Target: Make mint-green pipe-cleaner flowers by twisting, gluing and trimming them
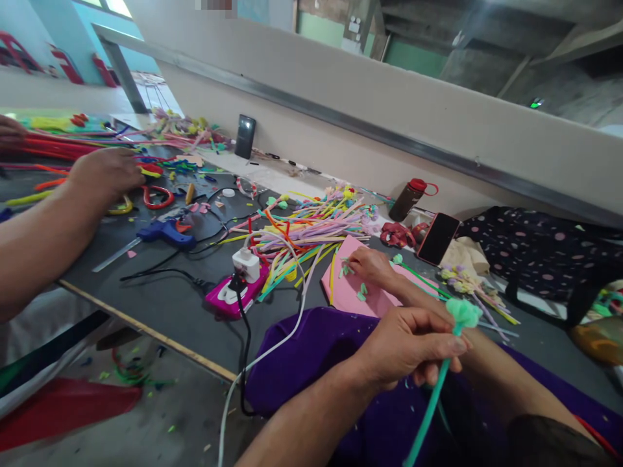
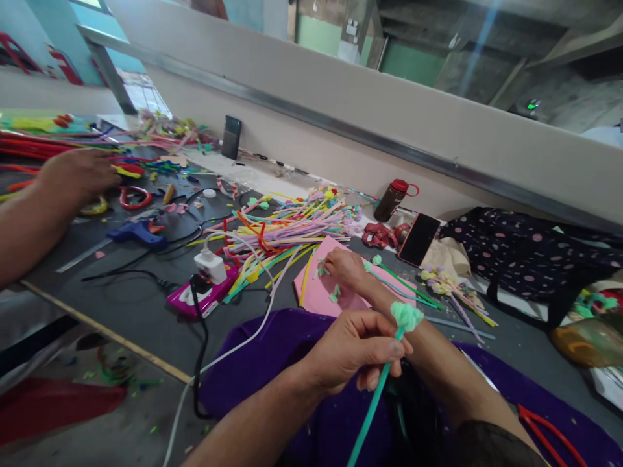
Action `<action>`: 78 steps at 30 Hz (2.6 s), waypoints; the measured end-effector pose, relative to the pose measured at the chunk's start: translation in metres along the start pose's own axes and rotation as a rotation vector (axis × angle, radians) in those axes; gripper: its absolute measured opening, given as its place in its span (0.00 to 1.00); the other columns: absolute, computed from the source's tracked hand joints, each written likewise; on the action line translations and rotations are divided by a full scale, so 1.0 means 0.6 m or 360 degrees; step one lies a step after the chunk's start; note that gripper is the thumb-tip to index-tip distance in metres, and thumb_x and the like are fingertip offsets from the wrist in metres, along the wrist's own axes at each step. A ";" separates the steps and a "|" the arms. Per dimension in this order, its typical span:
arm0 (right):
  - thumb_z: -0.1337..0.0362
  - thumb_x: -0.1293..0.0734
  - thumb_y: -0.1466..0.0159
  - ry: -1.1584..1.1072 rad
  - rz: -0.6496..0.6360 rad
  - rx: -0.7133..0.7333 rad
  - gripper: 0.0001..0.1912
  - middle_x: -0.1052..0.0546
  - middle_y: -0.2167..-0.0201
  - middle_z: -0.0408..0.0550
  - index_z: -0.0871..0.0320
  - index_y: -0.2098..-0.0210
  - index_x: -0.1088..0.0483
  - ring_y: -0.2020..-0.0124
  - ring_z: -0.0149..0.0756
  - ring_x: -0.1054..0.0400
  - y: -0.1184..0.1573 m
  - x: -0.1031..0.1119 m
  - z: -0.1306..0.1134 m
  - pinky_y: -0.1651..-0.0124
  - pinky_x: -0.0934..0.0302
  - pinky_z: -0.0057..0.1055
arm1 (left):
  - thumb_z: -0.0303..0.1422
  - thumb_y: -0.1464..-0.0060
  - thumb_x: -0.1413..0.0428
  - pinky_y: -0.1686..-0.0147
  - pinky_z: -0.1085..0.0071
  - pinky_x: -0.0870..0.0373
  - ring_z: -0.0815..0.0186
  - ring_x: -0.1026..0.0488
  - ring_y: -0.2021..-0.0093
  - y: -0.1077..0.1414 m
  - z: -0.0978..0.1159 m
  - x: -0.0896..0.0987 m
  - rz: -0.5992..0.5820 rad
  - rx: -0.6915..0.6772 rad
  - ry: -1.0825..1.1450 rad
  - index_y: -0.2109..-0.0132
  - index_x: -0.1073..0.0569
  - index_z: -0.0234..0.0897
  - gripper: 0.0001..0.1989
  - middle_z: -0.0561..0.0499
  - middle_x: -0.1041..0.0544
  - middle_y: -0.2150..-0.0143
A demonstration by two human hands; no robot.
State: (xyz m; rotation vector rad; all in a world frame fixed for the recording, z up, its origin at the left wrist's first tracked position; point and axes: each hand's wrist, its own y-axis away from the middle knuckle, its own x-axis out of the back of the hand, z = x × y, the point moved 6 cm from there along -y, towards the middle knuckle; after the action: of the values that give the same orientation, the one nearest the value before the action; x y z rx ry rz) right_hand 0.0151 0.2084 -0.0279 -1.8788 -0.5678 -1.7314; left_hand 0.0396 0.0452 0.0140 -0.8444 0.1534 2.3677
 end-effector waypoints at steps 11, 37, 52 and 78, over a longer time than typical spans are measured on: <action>0.66 0.41 0.42 -0.0187 0.0133 -0.0081 0.08 0.26 0.69 0.47 0.58 0.69 0.31 0.70 0.32 0.35 0.030 0.039 0.019 0.69 0.47 0.25 | 0.38 0.55 0.42 0.91 0.81 0.50 0.80 0.41 0.89 -0.010 -0.004 0.027 0.0273 -0.0034 0.0030 0.70 0.28 0.32 0.12 0.55 0.29 0.78; 0.64 0.36 0.44 -0.1626 0.0734 -0.0486 0.05 0.32 0.79 0.41 0.58 0.72 0.31 0.78 0.28 0.41 0.358 0.081 0.073 0.75 0.46 0.24 | 0.42 0.56 0.42 0.90 0.81 0.53 0.79 0.45 0.90 -0.044 -0.055 0.050 0.0533 0.0261 -0.0628 0.76 0.31 0.32 0.16 0.58 0.37 0.88; 0.64 0.38 0.42 -0.1447 0.0732 -0.0419 0.06 0.29 0.75 0.43 0.58 0.71 0.29 0.73 0.31 0.36 0.357 0.082 0.073 0.70 0.43 0.25 | 0.42 0.59 0.40 0.90 0.81 0.50 0.79 0.43 0.89 -0.047 -0.055 0.064 0.0625 0.0335 -0.0841 0.75 0.31 0.32 0.15 0.57 0.34 0.86; 0.66 0.43 0.43 -0.1878 0.0620 -0.0513 0.11 0.33 0.83 0.40 0.59 0.80 0.34 0.83 0.26 0.42 0.354 0.081 0.090 0.78 0.47 0.24 | 0.40 0.57 0.42 0.89 0.82 0.52 0.80 0.46 0.89 -0.048 -0.051 0.073 0.0659 0.0250 -0.0682 0.76 0.32 0.32 0.14 0.58 0.36 0.87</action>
State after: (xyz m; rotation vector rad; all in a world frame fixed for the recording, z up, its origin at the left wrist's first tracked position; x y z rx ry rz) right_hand 0.1937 0.0750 -0.0018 -2.9018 -0.2606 -0.3384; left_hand 0.0461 0.0816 -0.0339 -0.2298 0.3589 2.8153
